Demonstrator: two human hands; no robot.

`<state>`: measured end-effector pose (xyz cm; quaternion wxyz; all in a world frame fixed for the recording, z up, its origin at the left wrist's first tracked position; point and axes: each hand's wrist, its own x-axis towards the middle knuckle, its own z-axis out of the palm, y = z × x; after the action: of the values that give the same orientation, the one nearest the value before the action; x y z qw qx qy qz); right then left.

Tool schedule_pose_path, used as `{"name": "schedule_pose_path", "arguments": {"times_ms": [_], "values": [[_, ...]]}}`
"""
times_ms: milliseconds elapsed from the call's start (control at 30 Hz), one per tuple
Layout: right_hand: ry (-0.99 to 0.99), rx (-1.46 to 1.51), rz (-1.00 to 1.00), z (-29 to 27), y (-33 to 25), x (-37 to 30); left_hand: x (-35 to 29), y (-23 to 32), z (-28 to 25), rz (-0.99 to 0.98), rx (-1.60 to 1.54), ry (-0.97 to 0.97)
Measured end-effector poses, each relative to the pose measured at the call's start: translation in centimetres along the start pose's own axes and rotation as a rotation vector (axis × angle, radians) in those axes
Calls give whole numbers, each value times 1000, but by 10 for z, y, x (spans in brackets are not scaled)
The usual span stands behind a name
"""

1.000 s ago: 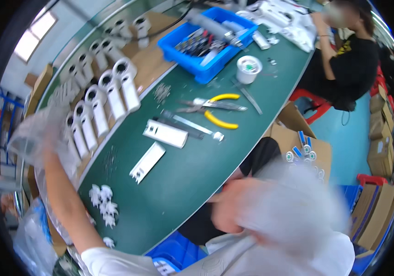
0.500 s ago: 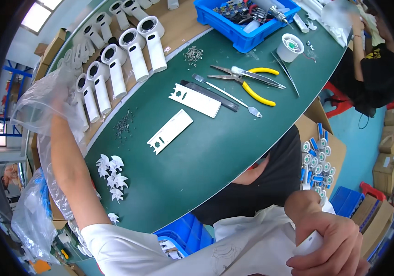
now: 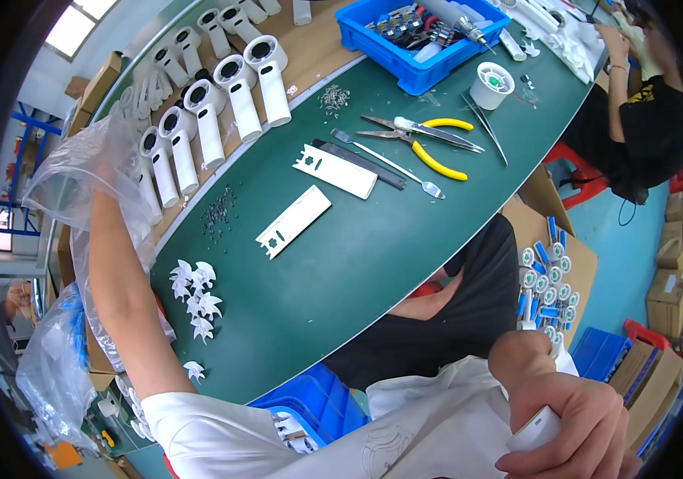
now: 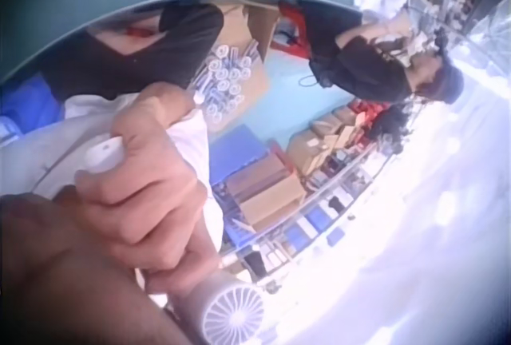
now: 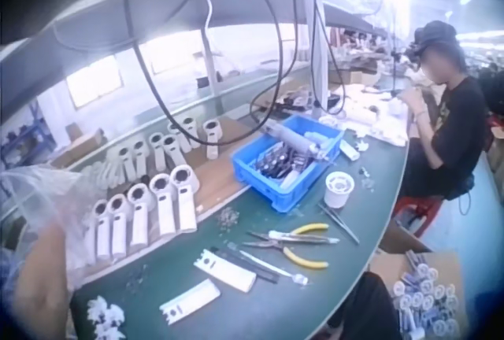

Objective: Assembling handheld electric fans by installing internal components and housing.

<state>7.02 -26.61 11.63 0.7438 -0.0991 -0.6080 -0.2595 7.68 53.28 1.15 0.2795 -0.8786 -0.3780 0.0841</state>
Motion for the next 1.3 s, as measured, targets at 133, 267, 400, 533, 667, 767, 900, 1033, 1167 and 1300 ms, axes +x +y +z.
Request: {"name": "schedule_pose_path", "arguments": {"times_ms": [133,267,400,533,667,767,900,1033,1167,1300], "values": [[17,9,23,3,-8,3,-23,21,-13,315,38,108],[34,13,8,4,-22,9,-47,28,-41,215,-12,317],[32,17,-18,4,-36,15,-57,22,-60,138,-44,487],[26,67,-54,-2,-49,23,-68,9,-73,139,-50,524],[51,113,-84,-4,-57,24,-111,-7,-89,278,-215,846],[74,90,-18,-4,-56,20,-202,84,-169,138,-455,643],[85,176,74,-17,-60,2,-346,151,-255,104,-865,720],[142,210,490,-28,-21,-46,-423,232,-259,533,-1181,813],[94,40,1323,-22,70,-85,-448,269,-236,508,-1407,801],[-59,77,1527,-26,133,-116,-450,272,-221,438,-1574,793]]}}
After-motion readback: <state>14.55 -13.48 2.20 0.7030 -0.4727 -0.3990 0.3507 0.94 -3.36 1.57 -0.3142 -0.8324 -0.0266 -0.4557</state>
